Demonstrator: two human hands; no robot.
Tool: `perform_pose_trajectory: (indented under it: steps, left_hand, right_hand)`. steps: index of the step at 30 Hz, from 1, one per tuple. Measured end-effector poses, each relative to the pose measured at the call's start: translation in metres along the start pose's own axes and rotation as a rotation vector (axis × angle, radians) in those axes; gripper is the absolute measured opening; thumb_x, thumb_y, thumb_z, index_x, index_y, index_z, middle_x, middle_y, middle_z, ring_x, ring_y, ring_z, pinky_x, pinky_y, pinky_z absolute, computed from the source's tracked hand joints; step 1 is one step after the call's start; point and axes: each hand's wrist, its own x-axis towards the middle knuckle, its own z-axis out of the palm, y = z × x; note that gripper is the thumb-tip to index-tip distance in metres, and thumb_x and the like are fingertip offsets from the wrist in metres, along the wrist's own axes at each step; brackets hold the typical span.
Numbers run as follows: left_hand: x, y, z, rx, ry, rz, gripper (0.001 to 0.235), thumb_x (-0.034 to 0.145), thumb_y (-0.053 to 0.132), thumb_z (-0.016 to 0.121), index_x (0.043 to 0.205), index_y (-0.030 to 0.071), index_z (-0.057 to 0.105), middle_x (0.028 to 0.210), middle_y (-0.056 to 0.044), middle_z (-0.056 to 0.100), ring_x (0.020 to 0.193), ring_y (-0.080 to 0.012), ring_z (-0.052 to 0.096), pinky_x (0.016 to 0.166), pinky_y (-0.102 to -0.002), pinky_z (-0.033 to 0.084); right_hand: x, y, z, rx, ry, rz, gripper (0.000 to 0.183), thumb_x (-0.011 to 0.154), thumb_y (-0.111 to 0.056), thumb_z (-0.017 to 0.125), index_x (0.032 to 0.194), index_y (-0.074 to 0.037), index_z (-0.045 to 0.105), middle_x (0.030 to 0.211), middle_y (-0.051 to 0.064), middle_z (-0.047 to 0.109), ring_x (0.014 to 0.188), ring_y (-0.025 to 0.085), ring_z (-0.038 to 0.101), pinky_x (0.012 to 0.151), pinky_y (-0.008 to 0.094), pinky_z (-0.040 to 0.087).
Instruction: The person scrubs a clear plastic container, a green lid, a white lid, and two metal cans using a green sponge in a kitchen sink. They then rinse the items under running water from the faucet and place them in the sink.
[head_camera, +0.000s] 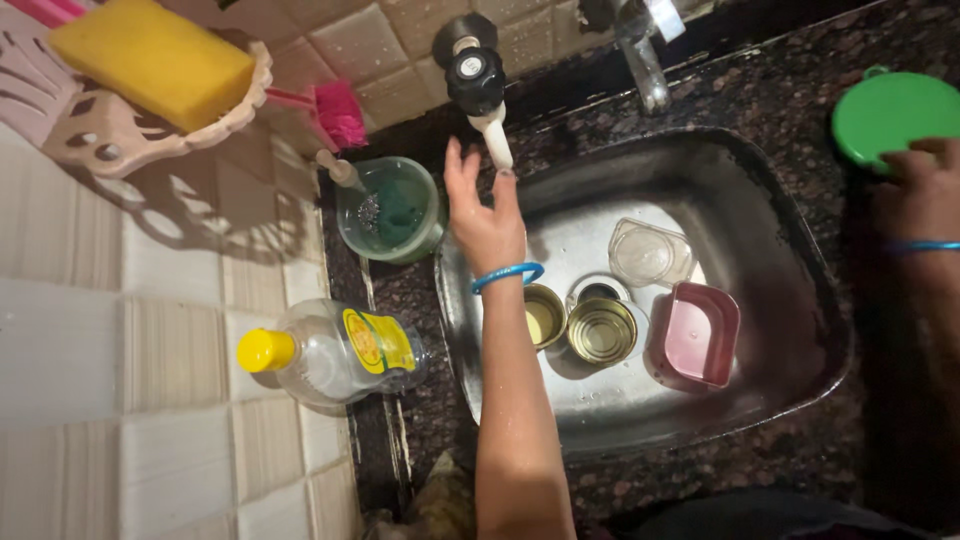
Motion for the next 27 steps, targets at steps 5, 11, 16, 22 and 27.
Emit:
perform_pose_trajectory:
  steps: [5, 11, 16, 22, 27]
  left_hand:
    - [0.004, -0.019, -0.003, -0.054, -0.054, 0.114, 0.056, 0.097, 0.001, 0.062, 0.150, -0.006, 0.045, 0.151, -0.027, 0.055, 0.142, -0.0316, 0.055, 0.115, -0.038, 0.047]
    - [0.005, -0.014, -0.011, -0.039, -0.124, 0.122, 0.053, 0.103, 0.008, 0.060, 0.151, -0.006, 0.044, 0.151, -0.030, 0.054, 0.141, -0.0329, 0.056, 0.115, -0.038, 0.046]
    - [0.010, -0.007, -0.026, 0.014, -0.106, 0.118, 0.051, 0.103, 0.009, 0.058, 0.150, -0.004, 0.045, 0.150, -0.028, 0.056, 0.137, -0.0317, 0.060, 0.106, -0.037, 0.052]
    - [0.016, 0.010, -0.019, 0.030, -0.075, 0.155, 0.050, 0.103, 0.008, 0.057, 0.150, -0.004, 0.048, 0.151, -0.023, 0.057, 0.136, -0.0304, 0.061, 0.106, -0.037, 0.054]
    - [0.025, 0.054, -0.008, 0.100, -0.053, 0.340, 0.058, 0.098, 0.006, 0.063, 0.153, -0.001, 0.043, 0.159, -0.022, 0.048, 0.147, -0.0334, 0.050, 0.113, -0.041, 0.049]
  right_hand:
    - [-0.012, -0.097, 0.075, 0.138, -0.587, -0.101, 0.009, 0.091, -0.027, 0.067, 0.096, -0.022, 0.074, 0.105, 0.004, 0.071, 0.104, 0.027, 0.067, 0.088, 0.045, 0.055]
    - [-0.044, -0.197, 0.143, 0.307, -1.180, -0.132, 0.073, 0.089, -0.033, 0.069, 0.153, -0.035, 0.034, 0.163, 0.011, 0.025, 0.141, 0.045, 0.037, 0.113, 0.047, 0.041]
    - [-0.032, -0.212, 0.134, 0.228, -1.441, -0.033, 0.099, 0.088, -0.049, 0.074, 0.162, -0.042, 0.010, 0.174, 0.011, 0.001, 0.154, 0.051, 0.018, 0.122, 0.057, 0.031]
    - [-0.056, -0.209, 0.163, 0.136, -1.292, -0.104, 0.076, 0.088, -0.026, 0.072, 0.153, -0.034, 0.035, 0.173, 0.011, 0.019, 0.142, 0.046, 0.047, 0.107, 0.054, 0.053]
    - [-0.066, -0.202, 0.185, 0.148, -1.131, -0.149, 0.060, 0.088, -0.018, 0.068, 0.142, -0.025, 0.044, 0.166, 0.010, 0.026, 0.133, 0.050, 0.051, 0.099, 0.052, 0.055]
